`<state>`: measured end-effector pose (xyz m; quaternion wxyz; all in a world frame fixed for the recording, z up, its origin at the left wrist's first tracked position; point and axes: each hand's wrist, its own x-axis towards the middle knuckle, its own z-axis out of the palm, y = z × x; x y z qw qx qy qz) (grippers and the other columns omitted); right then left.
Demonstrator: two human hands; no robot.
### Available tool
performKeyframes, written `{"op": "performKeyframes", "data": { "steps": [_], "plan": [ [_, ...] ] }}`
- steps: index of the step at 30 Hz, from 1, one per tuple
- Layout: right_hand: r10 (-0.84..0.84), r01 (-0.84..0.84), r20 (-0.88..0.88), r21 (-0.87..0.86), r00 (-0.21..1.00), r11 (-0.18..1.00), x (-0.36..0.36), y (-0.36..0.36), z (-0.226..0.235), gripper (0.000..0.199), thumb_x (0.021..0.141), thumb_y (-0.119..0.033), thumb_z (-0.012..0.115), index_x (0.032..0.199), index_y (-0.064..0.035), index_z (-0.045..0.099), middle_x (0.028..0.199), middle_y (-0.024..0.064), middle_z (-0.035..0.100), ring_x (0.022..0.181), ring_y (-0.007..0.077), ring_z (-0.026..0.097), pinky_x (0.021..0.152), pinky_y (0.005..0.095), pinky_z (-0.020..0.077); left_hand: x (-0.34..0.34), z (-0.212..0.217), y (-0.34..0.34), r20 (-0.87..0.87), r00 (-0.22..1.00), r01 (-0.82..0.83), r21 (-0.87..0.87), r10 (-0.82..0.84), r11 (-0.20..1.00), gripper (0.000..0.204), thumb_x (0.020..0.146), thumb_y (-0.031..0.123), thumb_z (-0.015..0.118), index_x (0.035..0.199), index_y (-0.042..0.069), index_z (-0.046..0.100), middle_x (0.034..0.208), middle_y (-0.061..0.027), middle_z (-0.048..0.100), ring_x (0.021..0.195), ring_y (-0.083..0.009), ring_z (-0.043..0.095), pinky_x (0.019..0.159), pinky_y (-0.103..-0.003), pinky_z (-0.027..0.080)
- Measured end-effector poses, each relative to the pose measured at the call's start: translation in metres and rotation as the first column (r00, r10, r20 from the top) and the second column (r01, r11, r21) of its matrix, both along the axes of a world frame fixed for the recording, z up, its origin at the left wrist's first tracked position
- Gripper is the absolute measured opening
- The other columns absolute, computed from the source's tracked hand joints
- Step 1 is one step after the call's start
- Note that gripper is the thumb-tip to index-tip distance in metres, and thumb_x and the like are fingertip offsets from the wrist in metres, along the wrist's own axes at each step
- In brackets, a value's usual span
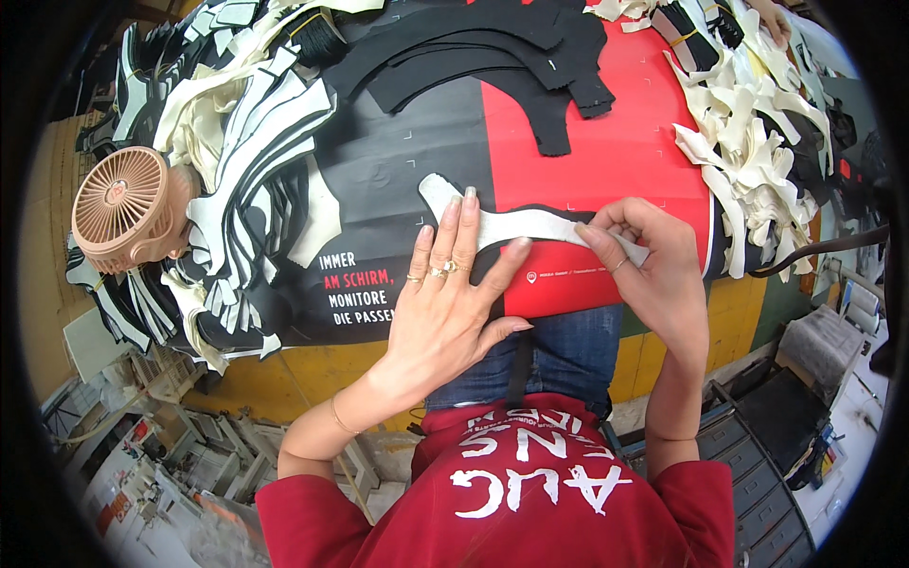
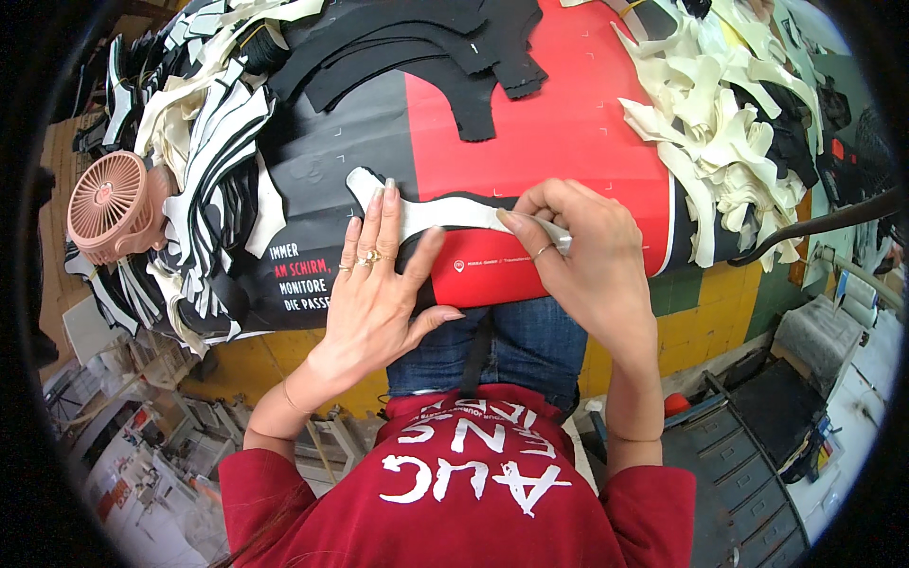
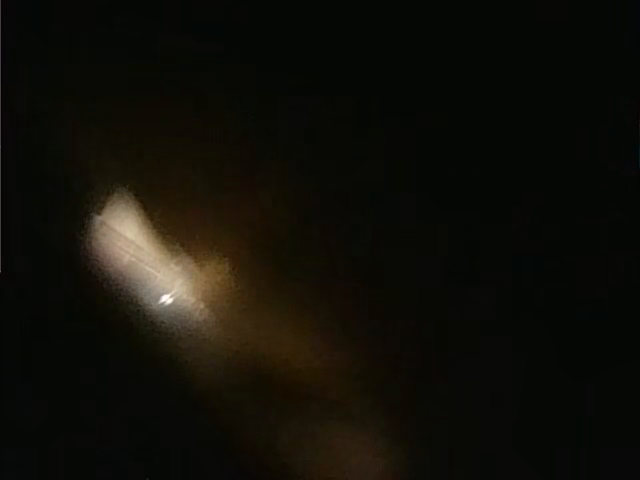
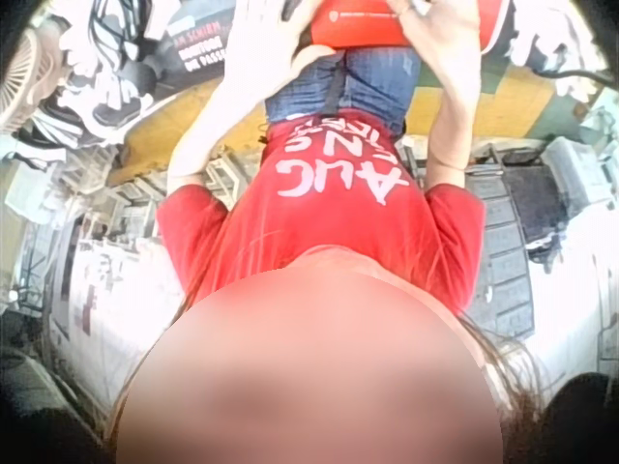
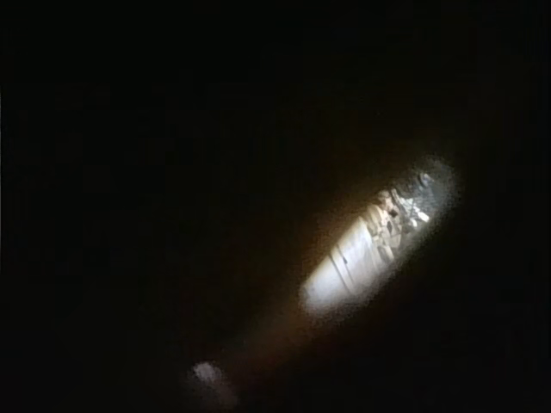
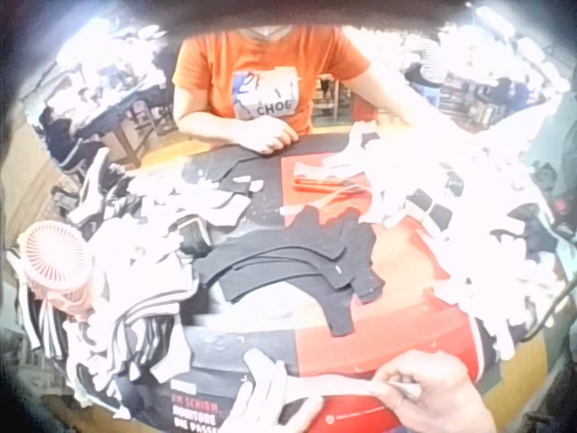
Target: The person repeatedly picks white fabric pieces from a pile, aligns them with black fabric pieces on a red and black work surface, and presses them together. The person handles the pieces one at a time, occasionally adjusting their position before moving to the next piece.
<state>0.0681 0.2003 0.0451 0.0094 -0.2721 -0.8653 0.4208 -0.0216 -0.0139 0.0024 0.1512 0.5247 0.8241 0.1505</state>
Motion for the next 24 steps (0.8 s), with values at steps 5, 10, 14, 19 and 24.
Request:
{"op": "performKeyframes", "data": {
  "steps": [5,10,14,19,24],
  "plan": [
    [-0.012,-0.006,-0.099,-0.173,0.995,0.985,-0.015,-0.015,0.023,0.011,0.091,-0.008,0.071,0.088,0.0006,0.066,0.067,-0.0034,0.055,0.062,0.0022,0.044,0.055,0.0215,0.0356,0.003,0.002,0.004,0.037,0.998,-0.042,0.008,0.041,0.999,0.085,0.081,0.061,0.067,0.149,0.015,0.046,0.16,-0.033,0.018,0.15,-0.0447,0.019,0.119,-0.053,0.021],
    [0.043,-0.104,-0.174,-0.36,0.984,0.927,-0.023,-0.025,0.037,0.007,0.09,-0.004,0.071,0.089,0.0008,0.066,0.07,-0.004,0.059,0.065,0.0012,0.049,0.057,0.0207,0.0368,0.003,0.002,0.004,0.02,0.998,-0.056,0.016,0.056,0.998,0.083,0.08,0.061,0.069,0.145,0.014,0.05,0.159,-0.0337,0.018,0.15,-0.0449,0.019,0.119,-0.054,0.021],
    [-0.09,0.035,-0.098,-0.458,0.991,0.888,-0.009,-0.027,0.033,0.008,0.09,-0.005,0.072,0.091,0.0014,0.067,0.074,-0.0024,0.064,0.068,0.0011,0.055,0.06,0.0191,0.0399,0.003,0.002,0.004,0.034,0.998,-0.054,0.028,0.053,0.998,0.086,0.078,0.061,0.07,0.146,0.013,0.049,0.159,-0.0338,0.018,0.15,-0.0451,0.018,0.119,-0.054,0.021],
    [-0.187,0.223,0.164,-0.234,0.968,0.946,0.008,-0.007,0.002,0.013,0.092,-0.01,0.073,0.095,0.0017,0.068,0.078,-0.0004,0.066,0.072,0.0035,0.056,0.064,0.0204,0.0431,0.002,0.006,0.005,0.089,0.995,-0.045,0.017,0.043,0.999,0.094,0.071,0.063,0.074,0.146,0.013,0.048,0.16,-0.0344,0.016,0.151,-0.0462,0.015,0.12,-0.055,0.018],
    [-0.1,0.104,0.039,-0.121,0.994,0.987,0.015,-0.002,-0.013,0.014,0.09,-0.012,0.074,0.092,0.0001,0.069,0.073,0.0,0.064,0.068,0.0041,0.055,0.061,0.0222,0.0429,0.001,0.008,0.006,0.119,0.992,-0.036,-0.008,0.036,0.999,0.105,0.061,0.066,0.079,0.146,0.012,0.048,0.159,-0.0358,0.014,0.151,-0.0477,0.013,0.119,-0.057,0.016]
  ]
}}
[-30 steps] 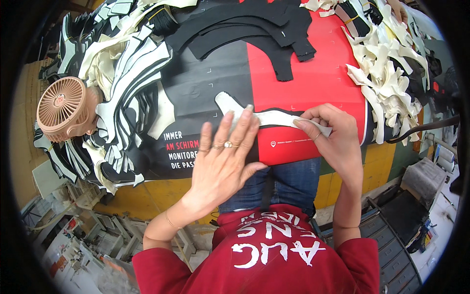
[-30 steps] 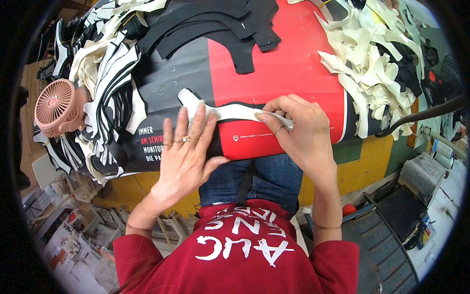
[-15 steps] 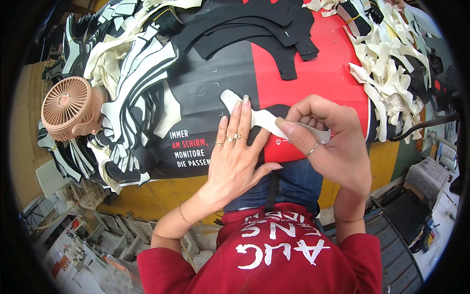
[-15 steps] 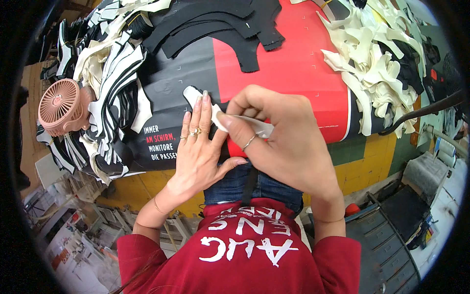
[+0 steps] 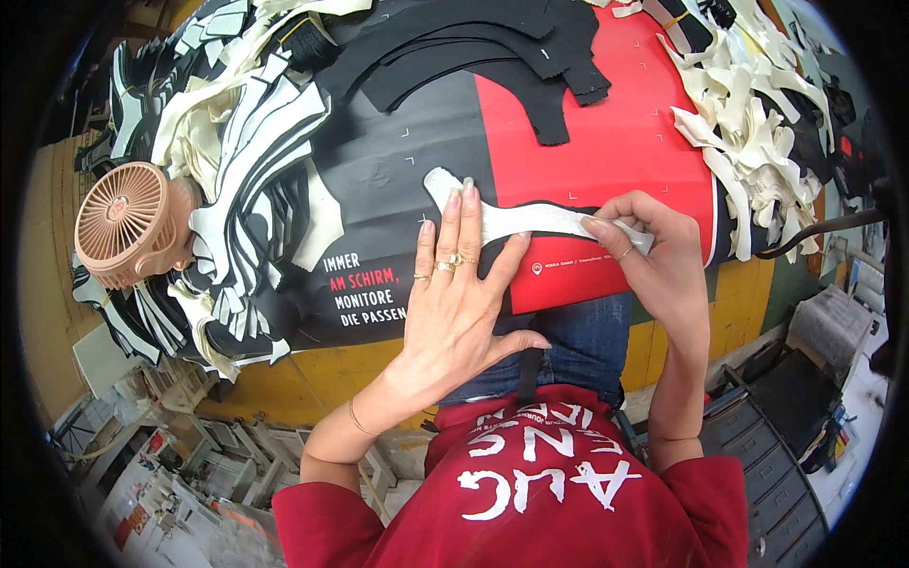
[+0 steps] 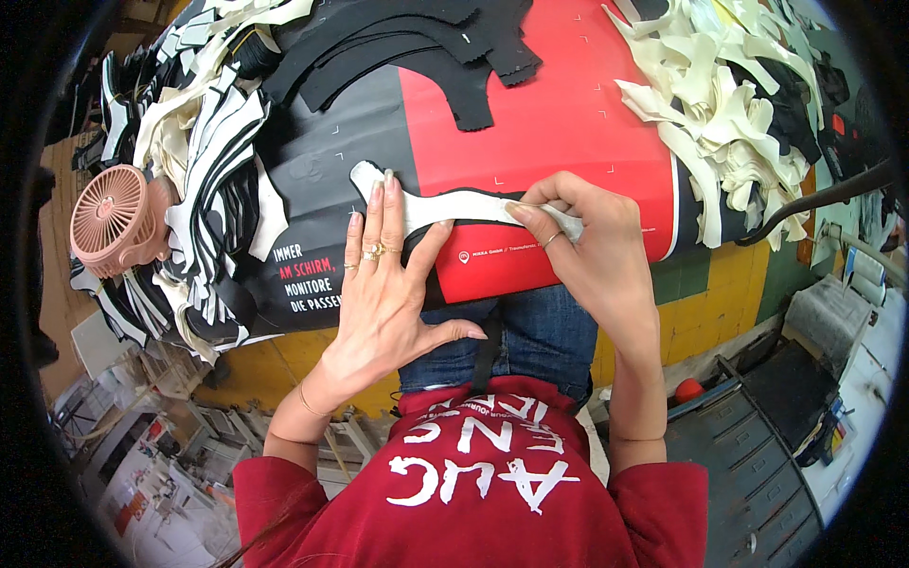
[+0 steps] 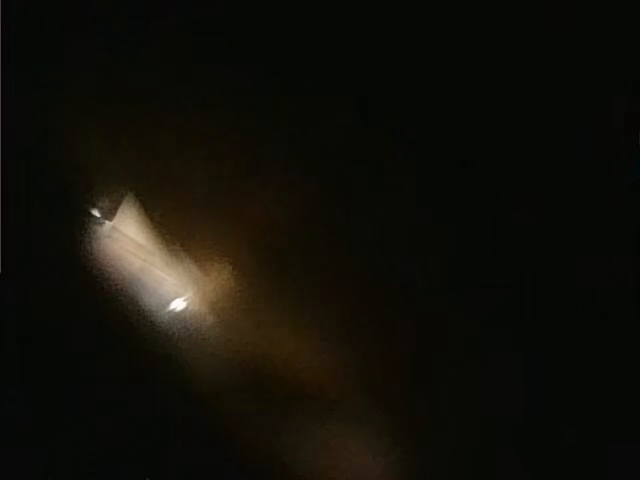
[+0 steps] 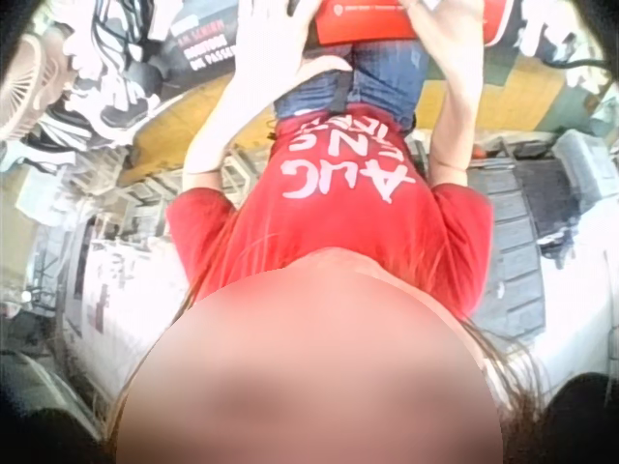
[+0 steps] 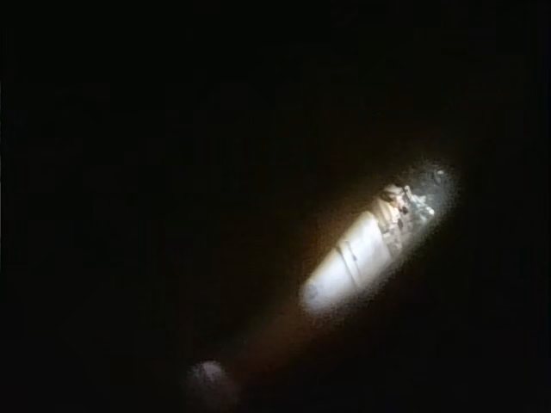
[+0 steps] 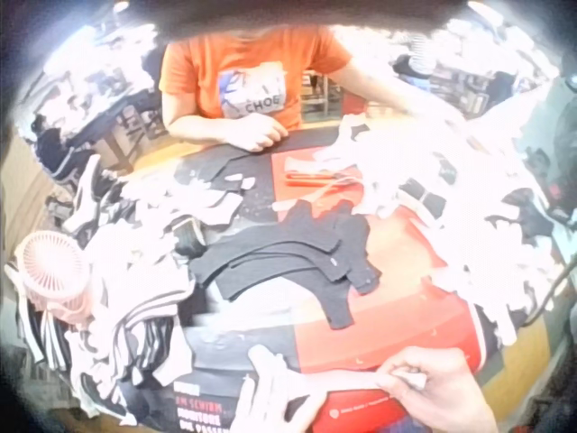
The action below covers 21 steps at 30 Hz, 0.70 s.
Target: The person repeatedly picks white fabric pieces from a pile, aligns them with black fabric pieces on a red and black work surface, and presses them together. The person handles the pieces one at a time, occasionally adjusting their position before moving to the next piece.
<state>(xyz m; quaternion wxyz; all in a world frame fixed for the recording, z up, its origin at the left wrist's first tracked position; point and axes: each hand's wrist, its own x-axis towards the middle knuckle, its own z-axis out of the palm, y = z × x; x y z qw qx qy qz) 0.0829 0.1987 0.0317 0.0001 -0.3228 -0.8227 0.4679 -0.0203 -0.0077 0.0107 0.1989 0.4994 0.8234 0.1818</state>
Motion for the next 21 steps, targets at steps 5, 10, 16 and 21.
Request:
{"op": "performKeyframes", "data": {
  "steps": [5,10,16,21],
  "plan": [
    [0.029,-0.023,-0.088,0.067,0.996,0.998,-0.0002,-0.0013,-0.0019,0.016,0.088,-0.013,0.075,0.089,0.0007,0.067,0.067,0.0104,0.065,0.057,0.0158,0.059,0.054,0.0303,0.0446,0.0004,-0.0029,-0.0017,0.05,0.998,-0.03,0.07,0.026,0.997,0.119,0.059,0.069,0.078,0.151,0.007,0.036,0.16,-0.0357,0.013,0.151,-0.0476,0.012,0.12,-0.057,0.013],
    [0.052,-0.044,-0.083,0.093,0.995,0.995,-0.0002,0.001,-0.0034,0.016,0.088,-0.013,0.076,0.09,0.0006,0.069,0.07,0.0031,0.065,0.064,0.0065,0.057,0.058,0.0239,0.044,0.0021,-0.0054,-0.0017,0.016,0.999,-0.035,0.073,0.034,0.997,0.129,0.061,0.072,0.076,0.157,0.004,0.024,0.16,-0.0342,0.013,0.151,-0.0462,0.014,0.12,-0.056,0.013],
    [-0.027,0.03,-0.05,0.076,0.998,0.997,-0.0016,0.0007,-0.0041,0.017,0.085,-0.013,0.079,0.088,-0.0011,0.068,0.064,0.0006,0.062,0.06,0.0041,0.055,0.054,0.0224,0.0411,0.0037,-0.0044,-0.0005,-0.074,0.997,0.003,-0.032,-0.005,0.999,0.128,0.061,0.068,0.077,0.159,0.006,0.022,0.16,-0.0345,0.013,0.15,-0.0472,0.016,0.12,-0.056,0.017],
    [-0.065,0.07,-0.083,0.067,0.994,0.995,-0.0022,-0.0001,-0.0041,0.02,0.083,-0.013,0.081,0.088,-0.0017,0.065,0.062,-0.0007,0.06,0.058,0.0031,0.053,0.052,0.0227,0.0389,0.0032,-0.0017,0.0023,-0.11,0.993,0.033,-0.049,-0.038,0.998,0.121,0.06,0.062,0.081,0.159,0.018,0.027,0.159,-0.0359,0.014,0.149,-0.0501,0.015,0.118,-0.059,0.019]
  ]
}}
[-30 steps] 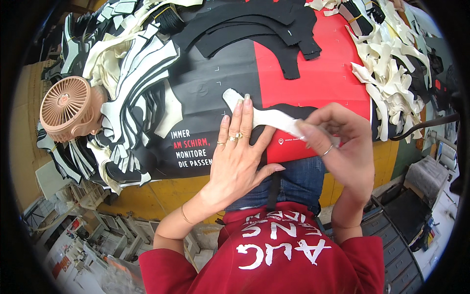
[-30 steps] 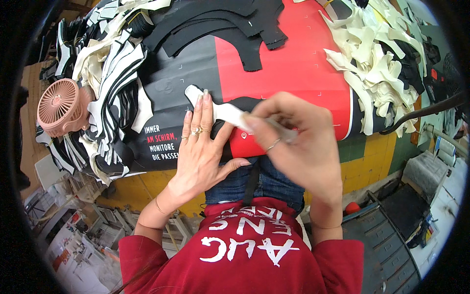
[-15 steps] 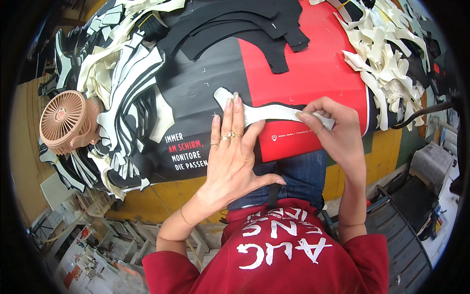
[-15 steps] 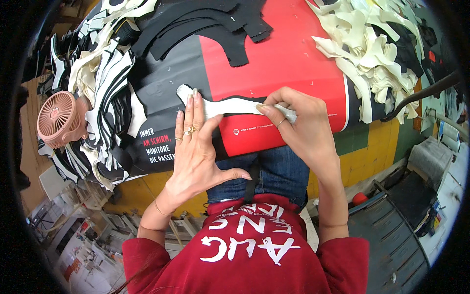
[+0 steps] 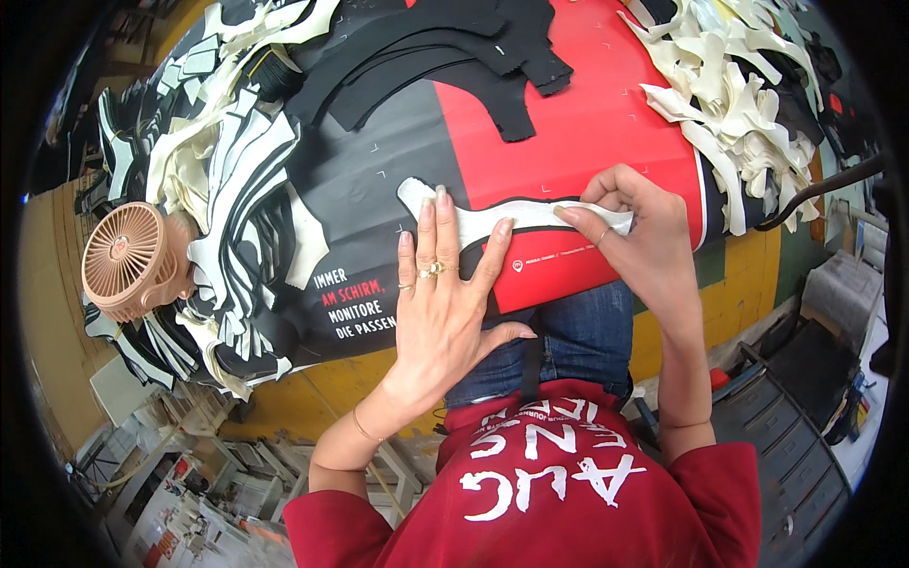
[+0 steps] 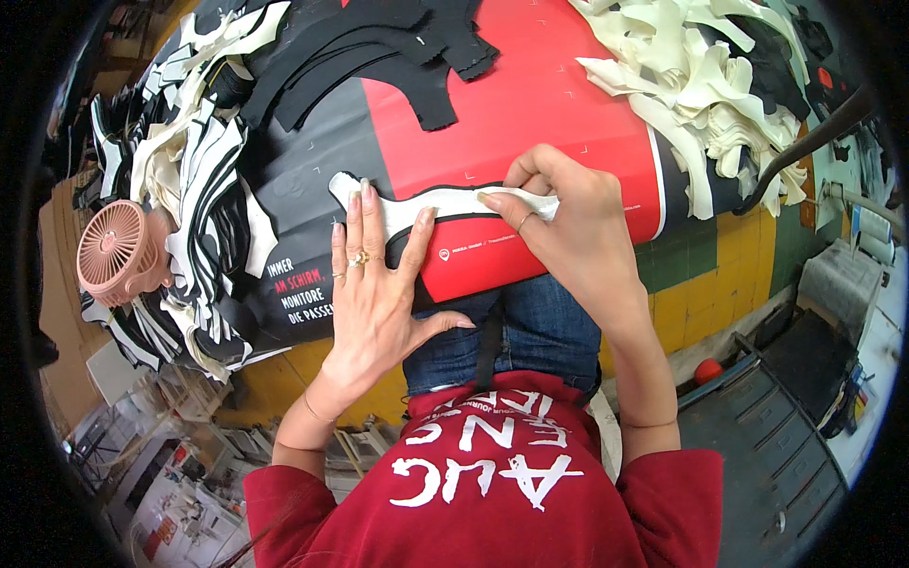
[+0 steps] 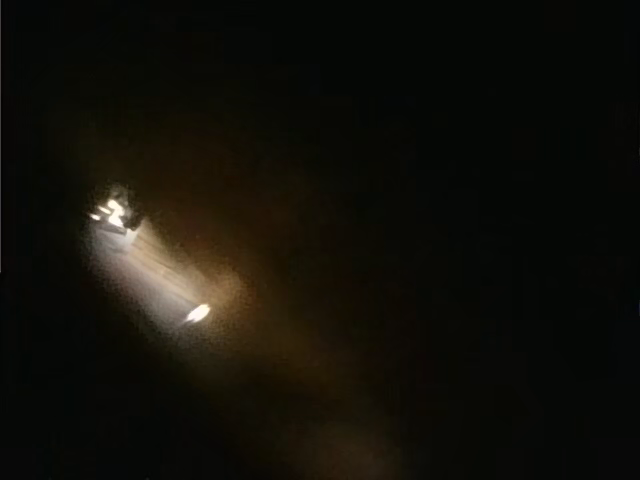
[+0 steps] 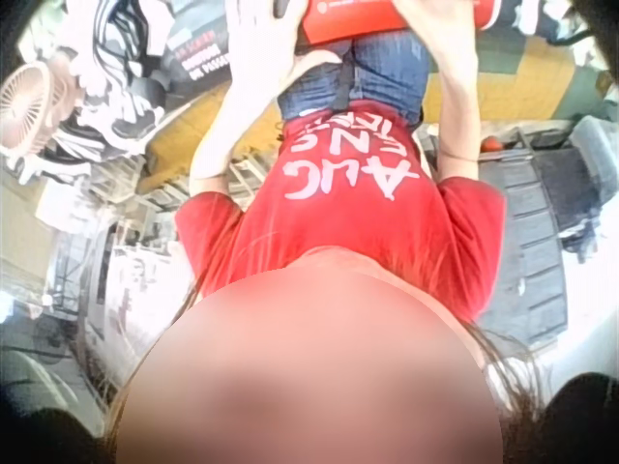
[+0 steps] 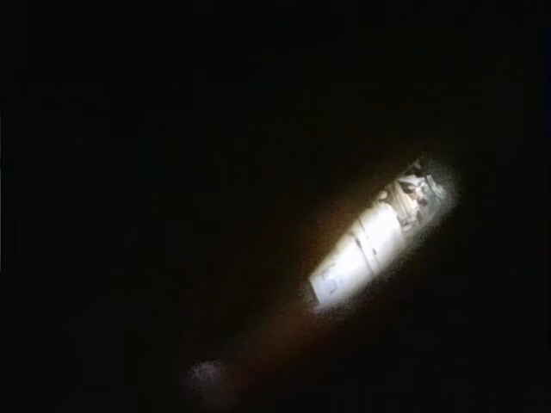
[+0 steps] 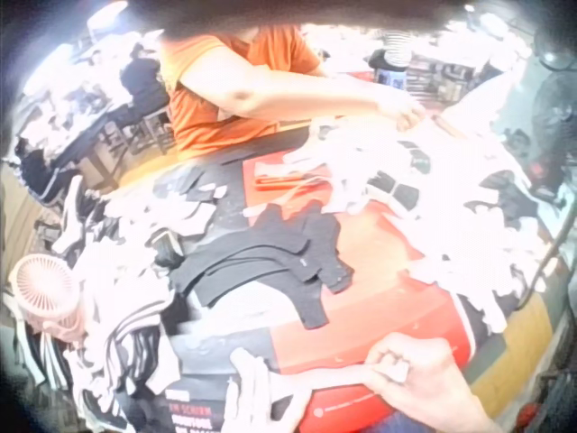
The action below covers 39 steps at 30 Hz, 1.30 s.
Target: The person repeatedly picks white fabric pieces from a pile, aligns them with black fabric pieces on a red and black work surface, and presses them together. The person handles the pieces one at a time, occasionally adjusting their position before moving to the next piece.
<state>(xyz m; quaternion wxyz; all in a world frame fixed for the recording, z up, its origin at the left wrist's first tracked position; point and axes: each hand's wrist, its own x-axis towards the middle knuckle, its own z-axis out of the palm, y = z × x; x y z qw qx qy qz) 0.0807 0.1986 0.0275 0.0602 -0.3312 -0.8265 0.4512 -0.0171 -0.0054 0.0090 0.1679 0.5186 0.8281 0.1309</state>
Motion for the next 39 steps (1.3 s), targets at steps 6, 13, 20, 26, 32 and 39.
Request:
{"op": "performKeyframes", "data": {
  "steps": [6,13,20,26,32,39],
  "plan": [
    [0.024,-0.018,-0.03,0.201,0.999,0.979,-0.003,-0.005,-0.003,0.031,0.081,-0.011,0.083,0.1,-0.0016,0.06,0.06,0.0012,0.057,0.056,0.0051,0.052,0.052,0.0248,0.0393,0.013,0.018,0.007,-0.068,0.99,-0.129,-0.044,0.126,0.991,0.105,0.072,0.067,0.072,0.157,0.02,0.033,0.161,-0.0316,0.016,0.15,-0.0476,0.014,0.117,-0.063,0.016],
    [-0.156,0.148,0.062,0.118,0.986,0.982,0.005,-0.009,0.003,0.036,0.084,-0.012,0.079,0.111,-0.0005,0.059,0.071,0.0122,0.065,0.059,0.0207,0.066,0.057,0.0323,0.0506,0.036,-0.005,0.04,0.145,0.989,0.004,0.108,-0.02,0.994,0.099,0.082,0.058,0.069,0.156,0.004,0.03,0.164,-0.0207,0.019,0.152,-0.0414,0.016,0.121,-0.056,0.012],
    [-0.3,0.305,-0.118,0.023,0.946,0.952,0.026,-0.004,-0.006,0.03,0.094,-0.002,0.067,0.123,-0.0003,0.059,0.078,-0.0012,0.064,0.067,0.0003,0.054,0.057,0.0164,0.0408,0.041,-0.016,0.045,0.008,1.0,-0.016,0.106,0.016,0.994,0.098,0.081,0.053,0.071,0.155,0.002,0.03,0.163,-0.0198,0.025,0.151,-0.0385,0.022,0.121,-0.051,0.015],
    [-0.313,0.323,-0.192,0.024,0.93,0.946,0.027,-0.008,-0.009,0.03,0.093,-0.004,0.069,0.12,0.0008,0.059,0.071,0.0047,0.061,0.059,0.0077,0.057,0.055,0.0244,0.0468,0.043,-0.016,0.048,-0.043,0.999,-0.022,0.068,0.025,0.997,0.1,0.079,0.058,0.069,0.155,0.004,0.032,0.164,-0.0167,0.024,0.152,-0.0363,0.019,0.122,-0.051,0.01],
    [-0.271,0.283,-0.097,0.141,0.958,0.949,0.029,-0.006,-0.01,0.026,0.093,-0.002,0.067,0.118,-0.0006,0.063,0.086,0.0029,0.065,0.062,0.0056,0.055,0.054,0.0208,0.0408,0.049,-0.015,0.052,-0.042,0.998,-0.043,0.103,0.048,0.994,0.096,0.078,0.057,0.073,0.153,0.008,0.038,0.162,-0.0223,0.024,0.15,-0.044,0.021,0.119,-0.057,0.014],
    [0.111,-0.125,0.073,0.787,0.991,0.603,0.044,-0.015,-0.03,0.04,0.092,-0.018,0.066,0.13,-0.0049,0.061,0.136,0.0131,0.055,0.119,0.0278,0.057,0.097,0.0447,0.0435,0.054,-0.022,0.055,-0.1,0.993,-0.057,0.093,0.066,0.994,0.098,0.072,0.059,0.074,0.153,0.016,0.039,0.162,-0.0225,0.024,0.15,-0.0438,0.021,0.12,-0.06,0.012]
  ]
}}
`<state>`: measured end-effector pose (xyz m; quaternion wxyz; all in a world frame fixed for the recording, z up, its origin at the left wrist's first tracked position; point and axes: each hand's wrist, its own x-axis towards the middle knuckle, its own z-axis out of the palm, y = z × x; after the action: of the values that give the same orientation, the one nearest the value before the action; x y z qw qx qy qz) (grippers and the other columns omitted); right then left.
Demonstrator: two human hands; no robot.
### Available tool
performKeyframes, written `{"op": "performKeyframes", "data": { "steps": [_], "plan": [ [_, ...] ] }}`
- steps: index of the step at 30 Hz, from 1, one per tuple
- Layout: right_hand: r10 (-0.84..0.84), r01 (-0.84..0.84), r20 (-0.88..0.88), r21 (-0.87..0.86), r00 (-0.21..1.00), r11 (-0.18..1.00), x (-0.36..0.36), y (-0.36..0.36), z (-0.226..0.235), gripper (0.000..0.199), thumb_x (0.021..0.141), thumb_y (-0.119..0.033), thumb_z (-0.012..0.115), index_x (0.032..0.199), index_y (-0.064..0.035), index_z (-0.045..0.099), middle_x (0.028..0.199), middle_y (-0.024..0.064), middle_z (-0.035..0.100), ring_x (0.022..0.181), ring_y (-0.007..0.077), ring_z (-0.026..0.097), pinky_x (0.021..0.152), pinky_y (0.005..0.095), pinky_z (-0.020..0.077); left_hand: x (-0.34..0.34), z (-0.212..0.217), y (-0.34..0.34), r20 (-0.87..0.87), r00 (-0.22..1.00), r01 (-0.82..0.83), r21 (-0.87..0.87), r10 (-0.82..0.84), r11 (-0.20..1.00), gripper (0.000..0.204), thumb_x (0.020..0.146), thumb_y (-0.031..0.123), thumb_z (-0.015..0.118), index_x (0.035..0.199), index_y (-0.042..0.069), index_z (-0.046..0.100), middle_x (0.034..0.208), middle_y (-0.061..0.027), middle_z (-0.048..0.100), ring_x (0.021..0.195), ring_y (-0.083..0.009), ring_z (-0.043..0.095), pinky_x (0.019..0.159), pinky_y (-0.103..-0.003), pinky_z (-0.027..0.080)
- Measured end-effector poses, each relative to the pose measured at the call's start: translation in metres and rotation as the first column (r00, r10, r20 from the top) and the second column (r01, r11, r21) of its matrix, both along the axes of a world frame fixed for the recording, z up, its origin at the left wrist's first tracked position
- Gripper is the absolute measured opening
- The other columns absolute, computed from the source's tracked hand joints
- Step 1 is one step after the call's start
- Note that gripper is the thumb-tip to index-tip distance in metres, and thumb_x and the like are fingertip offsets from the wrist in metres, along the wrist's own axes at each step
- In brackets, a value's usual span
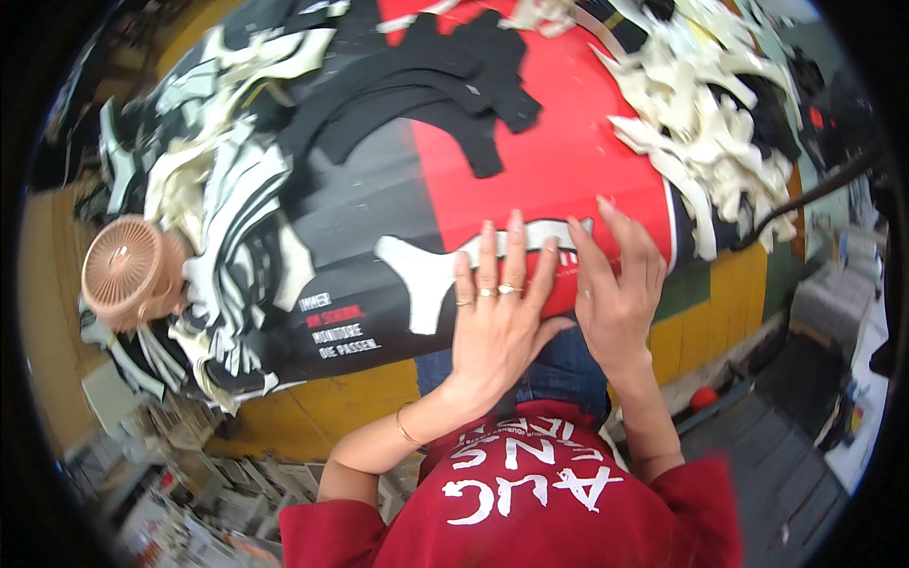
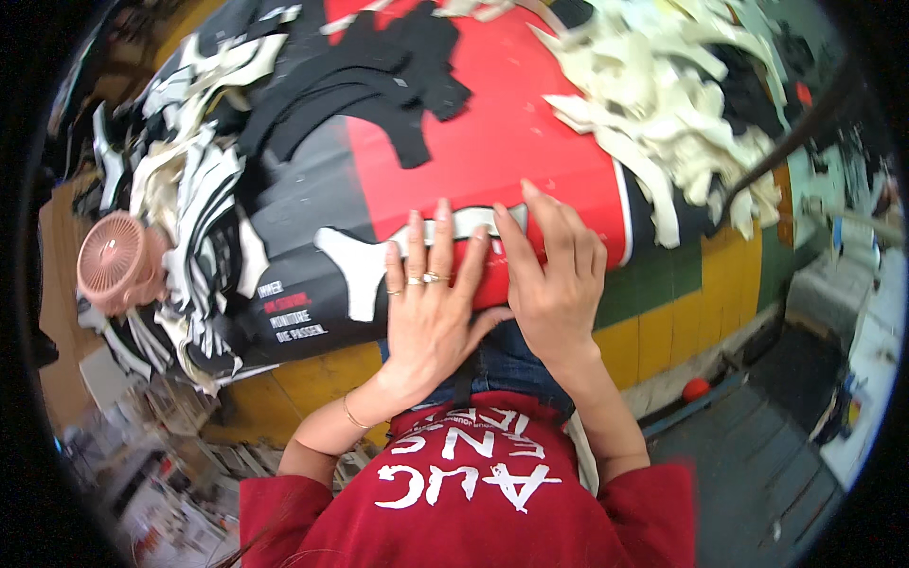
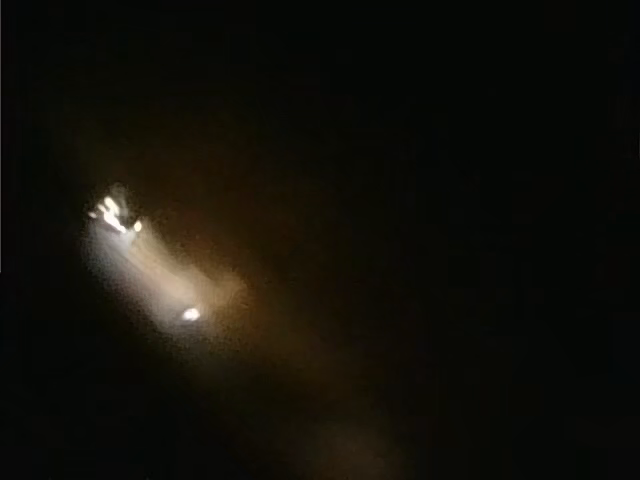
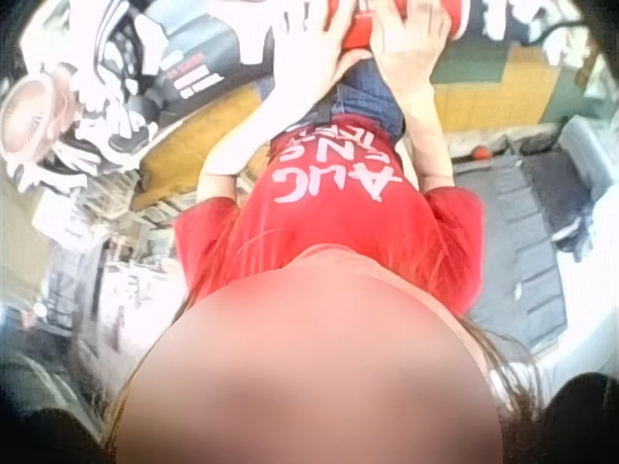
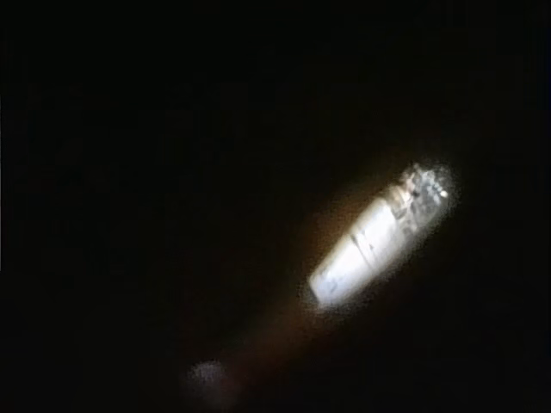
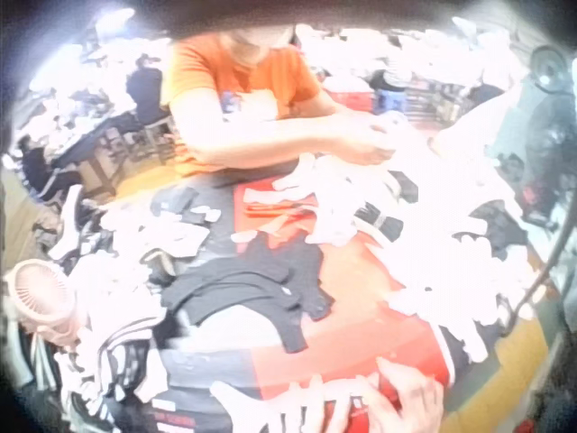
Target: The person repeatedly picks white fabric pieces from a pile, aligns them with black fabric pieces on a red and black work surface, and presses them together. The person handles the pieces one at a time, occasionally adjusting their position before moving to the next piece.
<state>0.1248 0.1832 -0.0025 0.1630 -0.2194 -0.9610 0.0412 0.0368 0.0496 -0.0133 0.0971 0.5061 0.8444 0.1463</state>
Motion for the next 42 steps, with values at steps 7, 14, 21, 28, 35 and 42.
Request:
{"op": "performKeyframes", "data": {
  "steps": [7,14,21,28,35,42],
  "plan": [
    [0.189,-0.134,0.257,-0.218,0.948,0.967,0.01,-0.008,0.0,0.069,0.096,-0.042,0.055,0.149,0.0002,0.039,0.159,0.0171,0.034,0.15,0.0345,0.026,0.122,0.0554,0.0092,-0.005,0.007,-0.003,0.037,0.999,0.018,0.053,-0.02,0.998,0.096,0.074,0.046,0.077,0.153,0.009,0.036,0.163,-0.0238,0.017,0.151,-0.0429,0.019,0.118,-0.058,0.023],
    [0.191,-0.168,0.198,-0.126,0.961,0.978,0.021,-0.007,-0.016,0.07,0.097,-0.045,0.053,0.147,0.0021,0.042,0.159,0.0175,0.034,0.15,0.0349,0.027,0.121,0.0581,0.0084,-0.023,0.014,-0.036,0.07,0.996,-0.061,0.158,0.051,0.986,0.097,0.077,0.047,0.076,0.154,0.008,0.033,0.162,-0.022,0.021,0.15,-0.0372,0.025,0.116,-0.054,0.027],
    [0.191,-0.206,-0.086,-0.232,0.978,0.951,0.042,-0.02,-0.022,0.058,0.098,-0.045,0.057,0.138,-0.0031,0.056,0.151,0.0205,0.046,0.144,0.0377,0.038,0.12,0.0556,0.0179,-0.012,0.01,-0.076,-0.141,0.984,0.108,0.019,-0.104,0.994,0.07,0.087,0.017,0.062,0.153,0.011,0.038,0.16,-0.0126,0.033,0.145,-0.0324,0.036,0.114,-0.052,0.032],
    [0.019,-0.109,-0.351,-0.238,0.936,0.965,0.037,-0.005,-0.01,0.037,0.089,-0.024,0.071,0.122,-0.0086,0.068,0.142,0.0195,0.054,0.134,0.0354,0.049,0.108,0.047,0.0379,-0.077,0.058,-0.124,-0.412,0.905,-0.022,0.199,0.104,0.98,0.047,0.082,-0.003,0.059,0.128,0.004,0.064,0.132,-0.0109,0.066,0.128,-0.0297,0.059,0.111,-0.047,0.036],
    [-0.075,0.033,-0.404,-0.108,0.912,0.994,0.014,0.039,0.01,0.023,0.088,-0.02,0.07,0.107,-0.0066,0.072,0.135,0.0162,0.059,0.126,0.0319,0.054,0.102,0.0434,0.0403,-0.149,0.081,-0.132,-0.672,0.623,-0.417,0.148,0.401,0.897,0.047,0.096,0.014,0.06,0.142,0.006,0.054,0.153,-0.0157,0.045,0.147,-0.0297,0.034,0.123,-0.048,0.013],
    [-0.261,0.229,-0.354,-0.131,0.898,0.965,0.026,0.117,0.036,0.035,0.088,-0.016,0.071,0.12,-0.0043,0.066,0.133,0.0163,0.058,0.121,0.0361,0.056,0.1,0.0438,0.0444,-0.087,0.051,-0.078,-0.313,0.923,-0.178,0.174,0.226,0.969,0.043,0.087,0.018,0.073,0.127,0.006,0.062,0.153,-0.018,0.044,0.145,-0.0341,0.035,0.122,-0.053,0.013]
  ]
}}
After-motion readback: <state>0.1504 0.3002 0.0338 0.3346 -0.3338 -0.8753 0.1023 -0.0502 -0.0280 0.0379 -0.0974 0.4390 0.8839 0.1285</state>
